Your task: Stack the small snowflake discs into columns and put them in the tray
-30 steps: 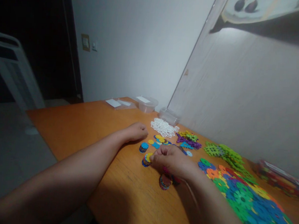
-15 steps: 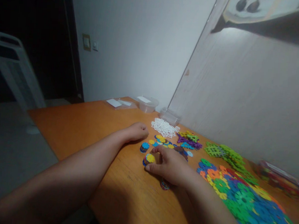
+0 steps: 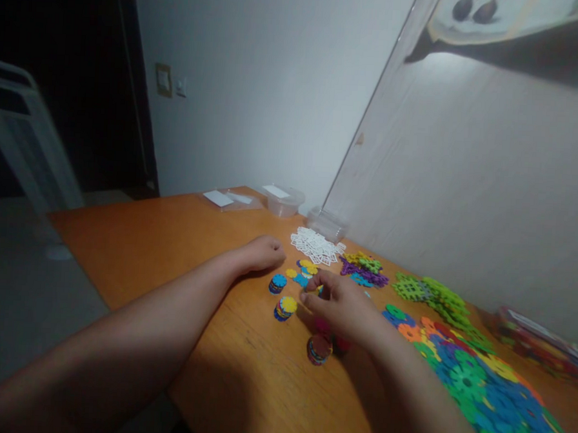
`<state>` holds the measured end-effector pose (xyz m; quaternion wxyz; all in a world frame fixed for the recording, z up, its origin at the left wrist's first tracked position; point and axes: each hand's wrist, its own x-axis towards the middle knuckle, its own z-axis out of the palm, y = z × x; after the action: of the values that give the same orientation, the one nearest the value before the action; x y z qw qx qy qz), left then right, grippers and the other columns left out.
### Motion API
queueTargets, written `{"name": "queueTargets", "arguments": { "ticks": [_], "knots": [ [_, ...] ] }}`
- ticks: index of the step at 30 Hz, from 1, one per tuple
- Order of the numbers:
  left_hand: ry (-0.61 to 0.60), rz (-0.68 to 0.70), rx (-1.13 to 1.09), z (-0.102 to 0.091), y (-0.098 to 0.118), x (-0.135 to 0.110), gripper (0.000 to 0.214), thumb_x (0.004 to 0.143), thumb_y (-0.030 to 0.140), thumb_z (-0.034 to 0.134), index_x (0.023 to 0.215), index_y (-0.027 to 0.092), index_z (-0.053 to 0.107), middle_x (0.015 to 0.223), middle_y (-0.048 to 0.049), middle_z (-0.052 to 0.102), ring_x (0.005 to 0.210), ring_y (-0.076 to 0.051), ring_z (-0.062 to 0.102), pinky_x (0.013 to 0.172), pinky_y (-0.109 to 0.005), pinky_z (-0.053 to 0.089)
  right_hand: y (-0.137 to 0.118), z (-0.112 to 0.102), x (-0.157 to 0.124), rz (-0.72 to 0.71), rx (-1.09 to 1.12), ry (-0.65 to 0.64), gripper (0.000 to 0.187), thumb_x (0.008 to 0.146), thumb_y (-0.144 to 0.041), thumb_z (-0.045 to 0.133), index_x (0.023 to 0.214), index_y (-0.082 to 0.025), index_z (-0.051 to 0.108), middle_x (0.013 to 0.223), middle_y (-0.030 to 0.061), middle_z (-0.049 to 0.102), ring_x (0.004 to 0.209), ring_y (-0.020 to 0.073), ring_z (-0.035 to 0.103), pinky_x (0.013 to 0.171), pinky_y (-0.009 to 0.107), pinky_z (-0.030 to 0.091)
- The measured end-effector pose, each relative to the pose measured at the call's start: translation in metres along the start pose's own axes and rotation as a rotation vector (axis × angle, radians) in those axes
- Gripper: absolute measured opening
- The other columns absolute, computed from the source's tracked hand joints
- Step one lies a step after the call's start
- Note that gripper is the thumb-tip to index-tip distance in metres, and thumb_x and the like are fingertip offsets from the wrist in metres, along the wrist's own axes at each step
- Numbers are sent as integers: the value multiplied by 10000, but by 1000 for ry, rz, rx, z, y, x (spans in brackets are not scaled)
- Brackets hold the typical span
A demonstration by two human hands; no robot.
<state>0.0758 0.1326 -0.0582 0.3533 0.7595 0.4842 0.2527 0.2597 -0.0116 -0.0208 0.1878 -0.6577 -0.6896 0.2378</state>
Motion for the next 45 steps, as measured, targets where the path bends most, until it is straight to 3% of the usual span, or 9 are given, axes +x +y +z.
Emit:
{"name": "queueTargets", "arguments": {
  "ticks": [3, 5, 10, 17, 24, 31, 38, 42, 45],
  "knots": [
    [20, 64, 87, 0, -1, 1, 107, 697, 204, 576, 610, 147, 599, 537, 13, 468, 535, -114, 411, 496, -236, 285, 13, -10, 1, 65, -49, 5, 198, 812, -382, 625, 749, -198, 588, 594, -4, 601, 508, 114, 493, 478, 236, 329],
    [23, 69, 98, 1, -2, 1, 107, 689, 210, 576, 600, 152, 587, 535, 13, 473, 523, -114, 415, 482, -242, 274, 20, -13, 0, 107, -79, -59, 180, 772, -346, 666, 708, -198, 584, 599, 2, 627, 502, 114, 507, 473, 233, 326],
    [29, 57, 66, 0, -1, 0, 108, 677, 215, 594, 591, 151, 580, 518, 15, 462, 518, -109, 407, 471, -239, 258, 27, -12, 1, 167, -215, -180, 169, 732, -356, 707, 713, -202, 641, 614, 22, 676, 492, 132, 554, 445, 243, 313],
    [21, 65, 81, 1, -2, 0, 95, 680, 213, 579, 609, 151, 578, 524, 14, 466, 515, -107, 407, 478, -235, 256, 26, -11, 4, 149, -331, -169, 181, 726, -375, 702, 692, -204, 650, 641, 31, 687, 529, 147, 576, 445, 250, 326],
    [14, 83, 82, 2, -6, 5, 113, 674, 234, 566, 588, 161, 554, 542, 12, 475, 523, -115, 425, 471, -243, 254, 30, -6, 3, 147, -216, -165, 173, 707, -333, 722, 679, -196, 619, 621, 17, 649, 491, 122, 547, 409, 227, 302],
    [28, 87, 116, 2, -7, 6, 114, 670, 241, 566, 588, 161, 567, 532, 13, 476, 527, -116, 419, 472, -241, 251, 28, 0, 4, 193, -108, -182, 146, 708, -283, 685, 715, -207, 561, 576, -10, 597, 447, 123, 539, 385, 220, 362],
    [40, 89, 131, 2, -5, 5, 136, 692, 241, 562, 585, 158, 569, 525, 9, 471, 515, -117, 419, 479, -242, 267, 27, 3, 4, 91, -34, -105, 176, 670, -207, 686, 738, -204, 524, 625, -29, 575, 500, 95, 503, 442, 200, 387],
    [38, 90, 129, 1, -3, 2, 121, 691, 222, 575, 597, 148, 594, 505, 8, 455, 541, -122, 423, 505, -233, 297, 26, 5, 3, 136, 157, -137, 178, 712, -233, 641, 763, -216, 471, 603, -43, 566, 419, 81, 448, 384, 201, 342],
    [37, 86, 129, 1, -4, 3, 134, 696, 228, 564, 585, 155, 577, 504, 13, 439, 528, -120, 412, 496, -235, 288, 23, 0, 0, 134, 298, -88, 154, 740, -266, 633, 760, -201, 495, 616, -20, 589, 432, 86, 456, 388, 209, 340]
  ]
}}
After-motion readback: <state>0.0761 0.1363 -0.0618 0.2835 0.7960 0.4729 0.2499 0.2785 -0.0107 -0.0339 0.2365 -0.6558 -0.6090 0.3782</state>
